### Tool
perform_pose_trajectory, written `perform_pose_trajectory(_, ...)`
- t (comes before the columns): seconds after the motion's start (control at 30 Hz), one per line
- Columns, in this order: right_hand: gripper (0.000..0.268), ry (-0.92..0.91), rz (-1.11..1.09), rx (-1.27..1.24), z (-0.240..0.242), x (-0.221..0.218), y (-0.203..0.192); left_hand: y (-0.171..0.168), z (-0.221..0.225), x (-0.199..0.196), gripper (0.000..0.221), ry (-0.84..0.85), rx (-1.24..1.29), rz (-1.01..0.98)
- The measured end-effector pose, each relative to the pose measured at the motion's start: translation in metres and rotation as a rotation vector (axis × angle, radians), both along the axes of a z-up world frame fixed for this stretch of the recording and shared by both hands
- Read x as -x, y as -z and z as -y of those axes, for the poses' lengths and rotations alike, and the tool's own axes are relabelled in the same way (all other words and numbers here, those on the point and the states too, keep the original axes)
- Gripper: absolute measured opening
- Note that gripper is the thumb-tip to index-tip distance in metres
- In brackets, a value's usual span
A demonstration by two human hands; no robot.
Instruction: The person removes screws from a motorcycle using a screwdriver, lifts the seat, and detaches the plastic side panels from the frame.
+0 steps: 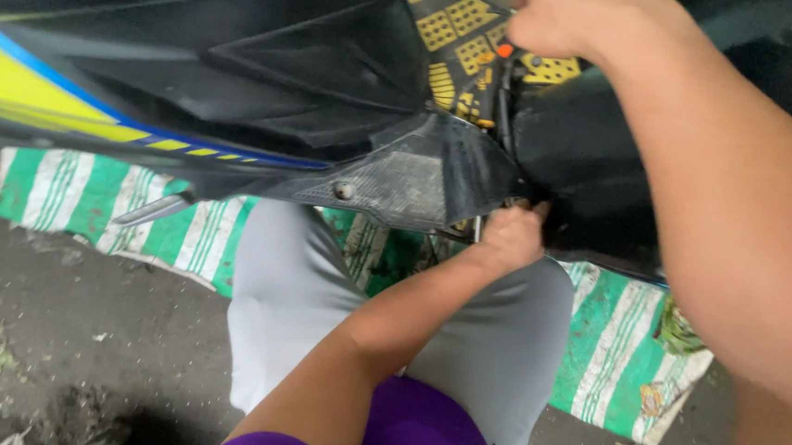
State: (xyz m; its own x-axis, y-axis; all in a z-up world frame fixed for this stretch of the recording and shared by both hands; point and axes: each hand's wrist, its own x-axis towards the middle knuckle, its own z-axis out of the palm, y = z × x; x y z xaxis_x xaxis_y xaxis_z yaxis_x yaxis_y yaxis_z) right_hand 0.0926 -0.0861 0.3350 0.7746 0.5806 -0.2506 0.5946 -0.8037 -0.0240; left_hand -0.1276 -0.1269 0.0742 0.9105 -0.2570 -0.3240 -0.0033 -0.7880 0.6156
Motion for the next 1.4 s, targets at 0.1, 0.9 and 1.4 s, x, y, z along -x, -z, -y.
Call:
perform_pose_trajectory(0.1, 0.013, 0.046, -0.014, 0.032, -0.006, 0.013, -0.022, -0.035, -0.022, 0.026, 0.081, -0.103, 0.184, -0.017)
perform_pose_trajectory(0.9, 0.048, 0.163, -0.24, 0.433, -0.032, 0.021, -0.052, -0.279, -0.418, 0.067, 0.076, -1.072, 0.791, 1.049)
perform_pose_trajectory(1.4, 0.051, 0.229, -0.023, 0.361, 0.002, 0.02, -0.071, -0.088, -0.234, 0.089, 0.067, -0.243, 0.041, 0.585)
